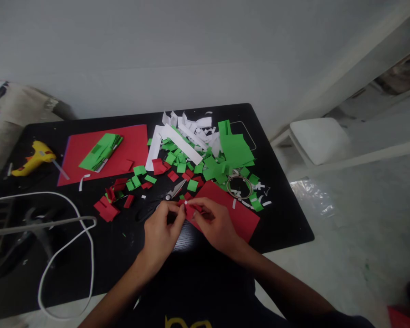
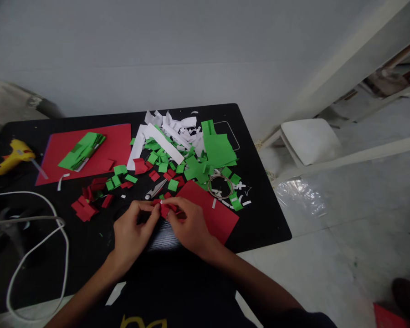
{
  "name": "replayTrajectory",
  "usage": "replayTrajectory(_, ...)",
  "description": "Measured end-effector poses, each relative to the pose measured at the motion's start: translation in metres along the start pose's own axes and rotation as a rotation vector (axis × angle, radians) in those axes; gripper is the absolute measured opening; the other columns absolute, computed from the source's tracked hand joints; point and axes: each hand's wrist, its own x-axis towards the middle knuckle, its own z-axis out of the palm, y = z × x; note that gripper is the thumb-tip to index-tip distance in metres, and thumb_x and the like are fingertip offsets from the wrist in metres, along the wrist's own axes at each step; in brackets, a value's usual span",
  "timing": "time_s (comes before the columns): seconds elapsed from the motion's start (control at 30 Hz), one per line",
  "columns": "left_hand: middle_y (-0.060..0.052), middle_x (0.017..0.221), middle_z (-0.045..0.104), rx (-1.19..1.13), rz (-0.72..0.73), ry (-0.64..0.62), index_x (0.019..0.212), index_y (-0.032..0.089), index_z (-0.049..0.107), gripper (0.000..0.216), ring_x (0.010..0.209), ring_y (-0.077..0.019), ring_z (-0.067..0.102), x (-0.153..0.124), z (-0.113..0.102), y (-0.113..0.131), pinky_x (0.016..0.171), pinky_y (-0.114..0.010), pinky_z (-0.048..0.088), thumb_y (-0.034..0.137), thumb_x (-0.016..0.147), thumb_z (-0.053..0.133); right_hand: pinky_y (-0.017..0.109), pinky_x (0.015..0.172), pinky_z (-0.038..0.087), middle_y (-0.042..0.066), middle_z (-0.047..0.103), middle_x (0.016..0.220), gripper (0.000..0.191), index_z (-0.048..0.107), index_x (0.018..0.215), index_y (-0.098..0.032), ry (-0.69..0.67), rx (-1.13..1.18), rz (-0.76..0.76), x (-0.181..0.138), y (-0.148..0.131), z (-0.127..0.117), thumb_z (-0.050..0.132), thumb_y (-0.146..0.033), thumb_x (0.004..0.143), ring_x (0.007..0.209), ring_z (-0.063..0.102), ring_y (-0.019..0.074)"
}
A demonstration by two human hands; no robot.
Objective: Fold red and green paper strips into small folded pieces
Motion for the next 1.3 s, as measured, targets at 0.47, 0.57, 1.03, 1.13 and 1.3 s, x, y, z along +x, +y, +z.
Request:
replayTrajectory(0.47, 0.001, 0.078, 0.074, 0.019, 0.023, -0.012, 0.085, 0.022, 0.06, 0.013, 0.067, -0.0134, 0.072, -0.002, -0.002, -0.003, 0.063, -0.023, 0.056, 0.024, 0.097, 0.065, 0.03, 0.079, 0.064, 0.003, 0.075, 0.096, 0.011, 0.061, 0.095, -0.024, 0.054, 0.053, 0.099, 0.0, 0.002, 0.003, 0.069, -0.026, 0.089, 0.092, 0.078, 0.0199)
replayTrajectory(0.57, 0.002, 0.078, 0.073, -0.026, 0.01, -0.052, 0.098, 0.021, 0.061, 0.005, 0.067, -0.0138, 0.072, 0.0, -0.003, -0.003, 0.063, -0.023, 0.056, 0.025, 0.097, 0.065, 0.033, 0.084, 0.063, 0.006, 0.078, 0.103, 0.014, 0.067, 0.104, -0.023, 0.048, 0.043, 0.085, 0.002, 0.006, 0.002, 0.067, -0.025, 0.09, 0.096, 0.078, 0.0211)
replayTrajectory(1.03, -0.006, 0.112, 0.077, -0.082, 0.224, -0.452, 0.13, 0.024, 0.062, 0.029, 0.092, -0.0185, 0.075, 0.011, -0.018, -0.025, 0.08, -0.03, 0.062, 0.031, 0.102, 0.065, 0.034, 0.084, 0.062, 0.005, 0.081, 0.097, 0.011, 0.075, 0.1, -0.021, -0.021, 0.014, 0.112, 0.003, 0.007, -0.005, 0.068, -0.023, 0.091, 0.09, 0.078, 0.0207)
replayTrajectory(1.13, -0.007, 0.111, 0.077, -0.066, 0.232, -0.444, 0.129, 0.023, 0.062, 0.029, 0.092, -0.0197, 0.076, 0.01, -0.017, -0.027, 0.078, -0.03, 0.062, 0.035, 0.102, 0.064, 0.032, 0.082, 0.062, 0.004, 0.08, 0.095, 0.011, 0.074, 0.099, -0.021, -0.012, 0.022, 0.091, 0.003, 0.009, -0.005, 0.069, -0.022, 0.089, 0.088, 0.078, 0.0204)
replayTrajectory(1.3, -0.005, 0.107, 0.077, -0.058, 0.217, -0.457, 0.125, 0.023, 0.062, 0.026, 0.086, -0.0186, 0.076, 0.01, -0.016, -0.025, 0.076, -0.03, 0.061, 0.037, 0.103, 0.062, 0.033, 0.079, 0.061, 0.005, 0.08, 0.093, 0.009, 0.074, 0.096, -0.021, -0.011, 0.015, 0.106, 0.003, 0.011, -0.005, 0.07, -0.024, 0.089, 0.085, 0.077, 0.0209)
